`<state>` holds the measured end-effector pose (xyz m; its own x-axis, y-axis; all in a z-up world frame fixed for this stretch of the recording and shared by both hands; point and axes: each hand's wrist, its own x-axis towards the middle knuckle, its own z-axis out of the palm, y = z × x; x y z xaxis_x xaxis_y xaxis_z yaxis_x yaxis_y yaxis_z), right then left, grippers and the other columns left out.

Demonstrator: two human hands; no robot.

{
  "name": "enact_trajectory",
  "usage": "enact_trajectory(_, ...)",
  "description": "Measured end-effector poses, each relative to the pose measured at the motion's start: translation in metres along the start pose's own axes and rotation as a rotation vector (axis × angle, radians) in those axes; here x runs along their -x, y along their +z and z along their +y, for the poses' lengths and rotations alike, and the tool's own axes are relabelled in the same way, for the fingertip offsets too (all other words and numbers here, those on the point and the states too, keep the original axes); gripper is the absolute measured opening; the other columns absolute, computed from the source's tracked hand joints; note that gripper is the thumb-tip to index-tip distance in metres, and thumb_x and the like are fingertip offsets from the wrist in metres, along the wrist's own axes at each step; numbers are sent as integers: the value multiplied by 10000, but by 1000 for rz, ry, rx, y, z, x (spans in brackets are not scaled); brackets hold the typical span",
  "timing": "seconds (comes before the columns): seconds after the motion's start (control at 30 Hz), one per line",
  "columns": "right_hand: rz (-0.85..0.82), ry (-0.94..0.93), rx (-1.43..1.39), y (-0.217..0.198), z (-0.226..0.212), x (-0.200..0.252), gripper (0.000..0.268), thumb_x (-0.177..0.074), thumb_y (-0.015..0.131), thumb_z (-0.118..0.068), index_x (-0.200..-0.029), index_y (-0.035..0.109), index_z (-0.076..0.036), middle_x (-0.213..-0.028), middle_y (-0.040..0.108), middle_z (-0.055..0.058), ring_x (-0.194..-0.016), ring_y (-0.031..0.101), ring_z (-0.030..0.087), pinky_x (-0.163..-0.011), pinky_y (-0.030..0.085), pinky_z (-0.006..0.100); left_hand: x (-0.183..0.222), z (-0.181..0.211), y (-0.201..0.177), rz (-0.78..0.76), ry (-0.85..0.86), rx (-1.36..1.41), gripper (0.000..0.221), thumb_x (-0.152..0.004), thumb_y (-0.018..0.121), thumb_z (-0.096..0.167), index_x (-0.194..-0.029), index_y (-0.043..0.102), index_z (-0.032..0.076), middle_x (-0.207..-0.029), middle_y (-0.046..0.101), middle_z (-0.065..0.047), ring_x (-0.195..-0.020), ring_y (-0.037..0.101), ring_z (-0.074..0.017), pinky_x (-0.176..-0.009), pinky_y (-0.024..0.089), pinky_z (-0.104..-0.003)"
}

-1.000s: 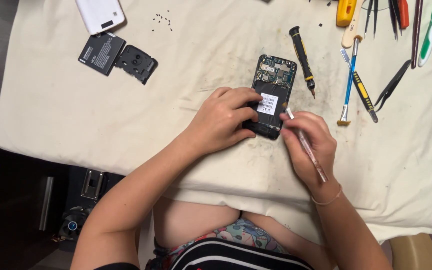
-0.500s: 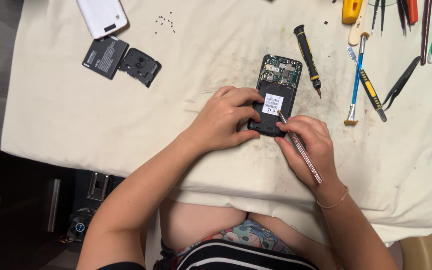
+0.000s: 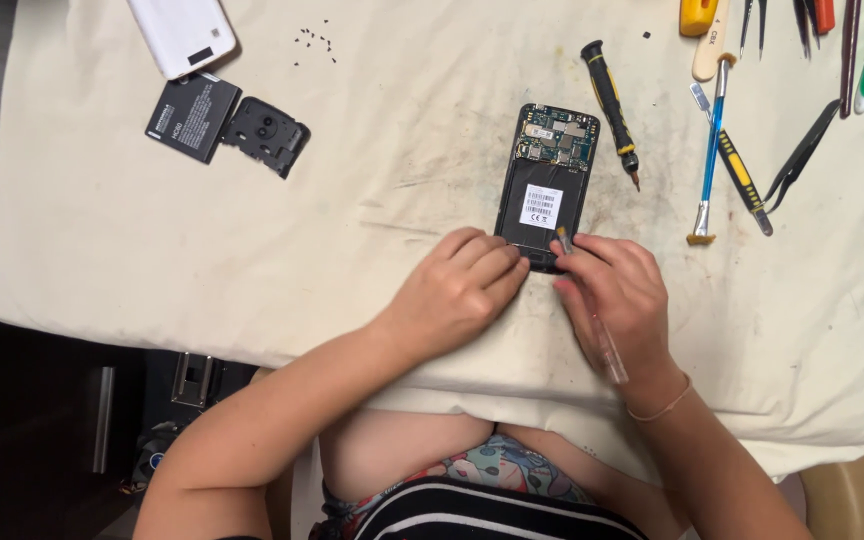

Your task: Reassembling internal components of a mobile phone using a brush, screwdriver, and precision tools.

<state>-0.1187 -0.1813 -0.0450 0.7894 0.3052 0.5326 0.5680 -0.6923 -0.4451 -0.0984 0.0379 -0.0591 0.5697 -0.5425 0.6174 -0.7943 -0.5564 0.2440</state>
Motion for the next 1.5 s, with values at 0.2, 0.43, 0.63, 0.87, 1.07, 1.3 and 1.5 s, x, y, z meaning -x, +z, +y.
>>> enact_trajectory(0.2,-30,-98,82,-4,-35,9,167,-1062,559,-122,-1014,664,-1,-1265,731,179,-1199,689,354,-1112,439,567,-5,30,-15,-52,-52,-157,288,-989,573,157,-1172,712,-16,-1037,707,-220,-1061,707,-362,-1076,502,-541)
enact_trajectory(0.43,-52,-78,223,1,-40,8,193,-1061,567,-143,-916,626,-31,-1259,748,153,-1194,698,314,-1124,453,576,-7,30,-19,-156,-87,-121,477,-930,496,286,-1219,697,-36,-1091,708,-231,-1101,690,-378,-894,545,-424)
enact_trajectory(0.63,-42,-55,267,-6,-41,-7,189,-1058,594,-162,-923,660,-48,-1122,791,110,-1096,743,255,-1130,448,558,-7,25,-14,-123,-113,-120,532,-876,504,358,-1200,714,-8,-1074,721,-210,-1081,707,-374,-877,552,-423)
enact_trajectory(0.87,47,246,80,-1,-22,11,216,-1049,659,-237,-1033,629,-23,-1306,700,228,-1274,601,417,-1139,371,566,-21,9,-34,-149,-421,25,590,-939,659,371,-1409,577,24,-1378,591,-203,-1318,548,-384,-1042,432,-493)
enact_trajectory(1.07,18,343,249,19,-30,15,342,-1021,709,-220,-1256,686,28,-1392,619,321,-1400,503,430,-1203,303,547,-20,7,-17,-223,-589,59,553,-963,674,318,-1380,620,-41,-1537,490,-263,-1479,381,-421,-1192,228,-573)
enact_trajectory(1.3,80,558,-77,24,-34,11,312,-1008,713,-137,-1256,654,42,-1438,560,327,-1452,415,433,-1237,200,561,-21,11,-11,-85,-775,346,523,-955,720,247,-1406,608,9,-1543,491,-256,-1500,354,-430,-1235,121,-585)
enact_trajectory(1.5,90,573,-96,23,-37,6,267,-986,753,-173,-1189,683,-15,-1449,567,292,-1459,422,404,-1242,202,550,-22,14,12,199,-1022,1198,555,-1012,586,52,-1547,438,76,-1200,729,-223,-1109,704,-254,-999,591,-378)
